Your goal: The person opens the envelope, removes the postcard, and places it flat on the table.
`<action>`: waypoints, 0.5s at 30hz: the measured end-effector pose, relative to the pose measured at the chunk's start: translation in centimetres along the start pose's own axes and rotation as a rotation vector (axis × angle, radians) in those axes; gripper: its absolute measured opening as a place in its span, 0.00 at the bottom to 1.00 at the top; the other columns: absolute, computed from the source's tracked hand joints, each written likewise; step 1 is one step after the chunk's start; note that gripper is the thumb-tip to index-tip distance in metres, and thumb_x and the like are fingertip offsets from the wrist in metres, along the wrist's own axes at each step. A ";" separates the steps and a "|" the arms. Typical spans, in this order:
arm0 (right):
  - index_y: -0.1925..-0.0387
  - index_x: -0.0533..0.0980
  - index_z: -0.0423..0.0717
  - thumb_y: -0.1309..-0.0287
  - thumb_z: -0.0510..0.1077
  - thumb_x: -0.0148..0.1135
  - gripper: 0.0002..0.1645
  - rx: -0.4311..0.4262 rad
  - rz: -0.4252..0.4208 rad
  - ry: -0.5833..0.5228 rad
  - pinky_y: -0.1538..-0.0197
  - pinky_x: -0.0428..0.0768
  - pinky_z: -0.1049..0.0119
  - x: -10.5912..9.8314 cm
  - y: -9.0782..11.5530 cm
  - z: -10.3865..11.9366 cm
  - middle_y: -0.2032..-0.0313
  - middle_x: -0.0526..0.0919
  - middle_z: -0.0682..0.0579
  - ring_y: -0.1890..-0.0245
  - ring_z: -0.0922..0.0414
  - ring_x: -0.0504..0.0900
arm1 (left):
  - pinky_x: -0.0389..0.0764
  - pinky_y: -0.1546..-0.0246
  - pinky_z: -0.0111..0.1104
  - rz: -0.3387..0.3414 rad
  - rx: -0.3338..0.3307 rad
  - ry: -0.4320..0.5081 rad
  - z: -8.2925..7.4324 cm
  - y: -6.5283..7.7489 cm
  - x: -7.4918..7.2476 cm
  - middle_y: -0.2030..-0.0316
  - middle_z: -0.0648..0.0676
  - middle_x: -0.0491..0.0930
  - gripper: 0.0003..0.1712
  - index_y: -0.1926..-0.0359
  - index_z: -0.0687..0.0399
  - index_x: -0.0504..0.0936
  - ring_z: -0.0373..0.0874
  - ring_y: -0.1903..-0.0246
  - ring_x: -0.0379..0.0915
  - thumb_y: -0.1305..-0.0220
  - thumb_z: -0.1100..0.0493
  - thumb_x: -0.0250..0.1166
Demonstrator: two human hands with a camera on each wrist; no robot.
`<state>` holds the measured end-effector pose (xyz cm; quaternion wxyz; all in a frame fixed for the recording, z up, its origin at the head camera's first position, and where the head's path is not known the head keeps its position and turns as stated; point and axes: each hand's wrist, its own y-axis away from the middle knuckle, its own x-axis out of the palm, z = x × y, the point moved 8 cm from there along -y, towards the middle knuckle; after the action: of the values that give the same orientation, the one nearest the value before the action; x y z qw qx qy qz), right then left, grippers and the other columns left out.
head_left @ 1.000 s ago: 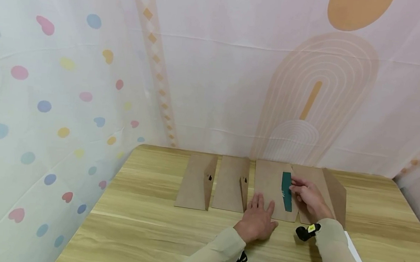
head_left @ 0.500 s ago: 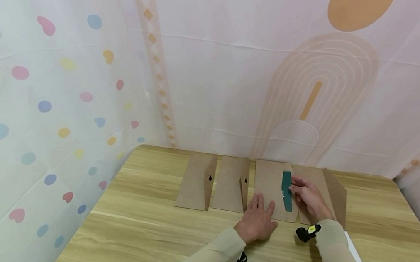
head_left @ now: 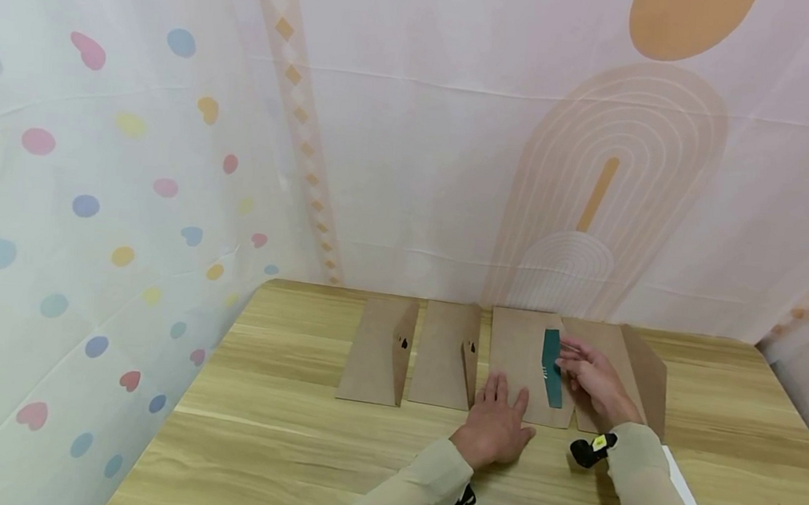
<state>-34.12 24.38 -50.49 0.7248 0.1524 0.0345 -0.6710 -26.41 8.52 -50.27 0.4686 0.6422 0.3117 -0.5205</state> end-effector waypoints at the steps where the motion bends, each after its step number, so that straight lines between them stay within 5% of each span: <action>1: 0.28 0.59 0.35 0.30 0.37 0.53 0.33 -0.003 -0.004 0.007 0.70 0.73 0.72 0.0 0.0 0.0 0.40 0.72 0.34 0.70 0.65 0.72 | 0.55 0.28 0.36 0.001 0.000 0.000 0.0 0.0 0.0 0.23 0.56 0.50 0.36 0.23 0.34 0.56 0.49 0.23 0.42 0.27 0.34 0.48; 9: 0.29 0.59 0.33 0.32 0.37 0.57 0.34 -0.028 -0.034 0.035 0.75 0.71 0.71 -0.1 0.1 -0.1 0.61 0.81 0.55 0.78 0.65 0.69 | 0.56 0.28 0.36 -0.006 0.003 -0.011 0.0 0.2 -0.1 0.23 0.56 0.50 0.36 0.23 0.35 0.55 0.48 0.23 0.42 0.27 0.34 0.46; 15: 0.29 0.61 0.35 0.33 0.37 0.59 0.34 -0.038 -0.055 0.076 0.74 0.71 0.71 0.0 0.0 0.0 0.60 0.79 0.52 0.78 0.64 0.69 | 0.55 0.28 0.36 -0.004 0.003 -0.020 0.0 0.2 -0.2 0.23 0.56 0.49 0.36 0.23 0.34 0.54 0.48 0.23 0.42 0.27 0.34 0.46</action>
<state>-34.16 24.40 -50.52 0.7070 0.1628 0.0790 -0.6836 -26.30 8.44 -50.07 0.4695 0.6370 0.3075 -0.5284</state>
